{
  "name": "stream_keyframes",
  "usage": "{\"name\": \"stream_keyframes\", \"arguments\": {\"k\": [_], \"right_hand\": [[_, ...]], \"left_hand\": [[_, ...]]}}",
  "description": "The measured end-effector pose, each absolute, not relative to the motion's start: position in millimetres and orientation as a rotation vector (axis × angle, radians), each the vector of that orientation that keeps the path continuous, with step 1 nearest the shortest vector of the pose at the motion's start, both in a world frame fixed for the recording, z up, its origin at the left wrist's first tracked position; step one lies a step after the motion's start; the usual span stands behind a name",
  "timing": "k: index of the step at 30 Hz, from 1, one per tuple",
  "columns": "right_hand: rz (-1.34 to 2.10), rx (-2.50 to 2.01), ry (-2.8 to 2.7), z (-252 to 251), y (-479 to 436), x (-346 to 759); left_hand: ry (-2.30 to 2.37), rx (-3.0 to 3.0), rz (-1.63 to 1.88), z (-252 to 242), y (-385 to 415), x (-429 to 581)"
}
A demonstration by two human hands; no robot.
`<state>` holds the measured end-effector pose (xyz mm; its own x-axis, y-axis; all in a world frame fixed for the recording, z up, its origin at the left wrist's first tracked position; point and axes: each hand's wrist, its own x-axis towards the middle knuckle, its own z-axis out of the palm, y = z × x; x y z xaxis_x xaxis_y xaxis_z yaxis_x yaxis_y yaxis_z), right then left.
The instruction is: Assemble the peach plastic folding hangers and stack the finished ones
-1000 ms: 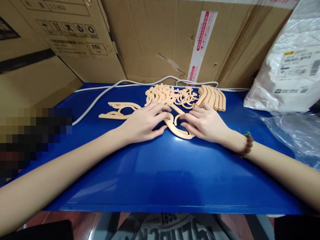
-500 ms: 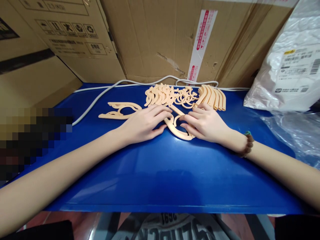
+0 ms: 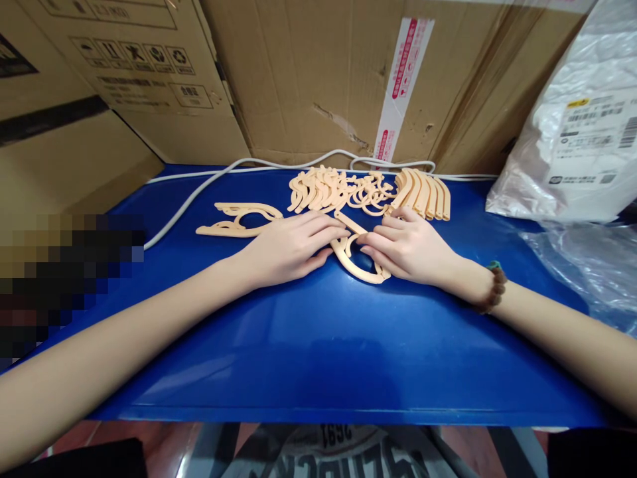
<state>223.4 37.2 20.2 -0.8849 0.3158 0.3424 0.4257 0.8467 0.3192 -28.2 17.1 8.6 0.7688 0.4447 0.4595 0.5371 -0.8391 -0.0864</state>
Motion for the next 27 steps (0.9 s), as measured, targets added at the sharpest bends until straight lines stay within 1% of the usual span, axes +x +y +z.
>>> {"name": "stream_keyframes", "arguments": {"k": [6, 12, 20, 27], "right_hand": [[-0.581, -0.431, -2.787, 22.8, 35.5, 222.6], [-0.437, -0.316, -2.826, 24.1, 34.6, 222.8], [-0.603, -0.314, -2.808, 22.0, 32.1, 220.8], [-0.635, -0.321, -2.776, 20.9, 32.1, 220.1]], "left_hand": [[-0.869, -2.654, -0.611, 9.9, 14.8, -27.0], [-1.055, -2.564, -0.574, 10.8, 12.4, -28.5], [-1.152, -2.695, -0.689, 9.5, 11.5, -27.7], [-1.207, -2.812, -0.76, 12.5, 5.6, -23.0]]}}
